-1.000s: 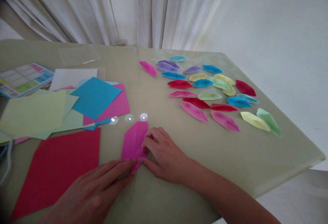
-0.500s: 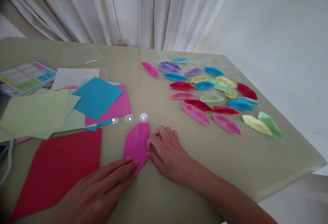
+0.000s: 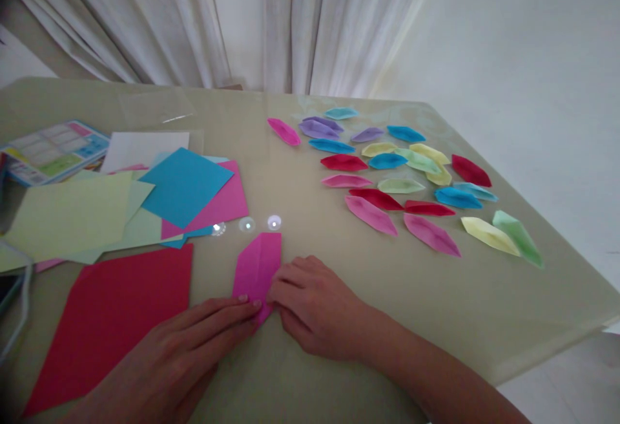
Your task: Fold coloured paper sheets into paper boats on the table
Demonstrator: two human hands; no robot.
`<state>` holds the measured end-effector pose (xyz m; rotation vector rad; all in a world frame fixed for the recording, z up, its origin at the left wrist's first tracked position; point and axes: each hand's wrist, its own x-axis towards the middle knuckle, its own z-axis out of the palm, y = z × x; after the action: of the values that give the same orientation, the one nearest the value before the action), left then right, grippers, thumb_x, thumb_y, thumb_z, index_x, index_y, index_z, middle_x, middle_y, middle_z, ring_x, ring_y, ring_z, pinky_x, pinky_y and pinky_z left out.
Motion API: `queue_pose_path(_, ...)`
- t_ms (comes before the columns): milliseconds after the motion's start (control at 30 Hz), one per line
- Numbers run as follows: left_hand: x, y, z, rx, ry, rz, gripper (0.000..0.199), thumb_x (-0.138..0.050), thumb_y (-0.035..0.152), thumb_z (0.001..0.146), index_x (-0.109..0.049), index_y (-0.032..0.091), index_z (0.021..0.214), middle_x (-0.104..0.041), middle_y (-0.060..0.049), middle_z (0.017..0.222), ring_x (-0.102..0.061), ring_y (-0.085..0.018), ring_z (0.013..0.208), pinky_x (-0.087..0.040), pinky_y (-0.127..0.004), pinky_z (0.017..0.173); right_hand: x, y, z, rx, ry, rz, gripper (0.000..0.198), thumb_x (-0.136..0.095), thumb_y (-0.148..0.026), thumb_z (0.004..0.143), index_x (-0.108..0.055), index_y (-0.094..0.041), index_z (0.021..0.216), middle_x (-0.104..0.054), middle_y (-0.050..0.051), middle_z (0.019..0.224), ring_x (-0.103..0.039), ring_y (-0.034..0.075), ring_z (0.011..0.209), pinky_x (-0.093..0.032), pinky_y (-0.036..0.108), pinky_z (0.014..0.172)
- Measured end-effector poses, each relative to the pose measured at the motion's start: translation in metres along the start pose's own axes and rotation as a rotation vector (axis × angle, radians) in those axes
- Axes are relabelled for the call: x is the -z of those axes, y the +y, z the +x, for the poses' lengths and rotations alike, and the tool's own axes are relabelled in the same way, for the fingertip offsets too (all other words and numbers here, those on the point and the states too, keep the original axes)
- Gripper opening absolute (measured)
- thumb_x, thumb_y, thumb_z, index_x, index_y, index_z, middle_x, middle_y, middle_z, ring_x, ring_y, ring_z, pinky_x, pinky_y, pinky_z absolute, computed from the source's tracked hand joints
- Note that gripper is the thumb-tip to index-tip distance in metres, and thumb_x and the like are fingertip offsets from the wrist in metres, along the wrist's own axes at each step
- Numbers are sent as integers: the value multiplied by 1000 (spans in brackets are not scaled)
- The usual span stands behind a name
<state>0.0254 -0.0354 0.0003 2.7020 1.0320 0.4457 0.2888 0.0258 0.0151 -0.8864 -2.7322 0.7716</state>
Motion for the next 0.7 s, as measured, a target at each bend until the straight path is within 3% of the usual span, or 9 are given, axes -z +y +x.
queue_pose_path(100, 1, -2, 0, -9, 0, 18, 72, -42, -6, 74, -68, 21, 136, -75, 1, 140, -75, -19, 120, -65, -34, 99, -5, -2, -3, 160, -31, -146, 16, -57, -12, 104, -69, -19, 112, -75, 6, 105, -61, 23, 96, -47, 39, 89)
queue_pose_path(233, 2, -5, -1, -23, 19, 28, 73, -40, -9, 73, -69, 21, 133, -77, 1, 136, -76, -17, 119, -66, -31, 97, -10, -11, -7, 154, -20, -264, 10, -61, -17, 106, -72, -18, 105, -76, 7, 104, -62, 24, 93, -48, 41, 81)
queue_pose_path(367, 1, -3, 0, -33, 60, 84, 70, -42, -7, 76, -70, 23, 133, -77, 0, 135, -77, -22, 116, -69, -35, 91, -12, -16, -10, 146, 0, -293, 6, -66, -17, 103, -71, -18, 101, -74, 6, 96, -60, 24, 87, -44, 41, 75)
queue_pose_path(500, -3, 2, 3, 18, 85, 85, 68, -43, -6, 75, -74, 25, 127, -80, 2, 130, -78, -23, 111, -69, -38, 91, -12, -9, -7, 74, 81, -322, 12, -63, -13, 101, -70, -18, 94, -72, 5, 88, -59, 24, 83, -41, 42, 75)
queue_pose_path(700, -9, 5, -2, 64, 114, 15, 56, -47, 0, 86, -73, 25, 129, -78, 1, 132, -74, -23, 119, -65, -38, 100, -9, 4, 0, 248, 96, -253, 21, -56, -13, 101, -65, -22, 85, -72, 4, 87, -59, 21, 80, -41, 39, 72)
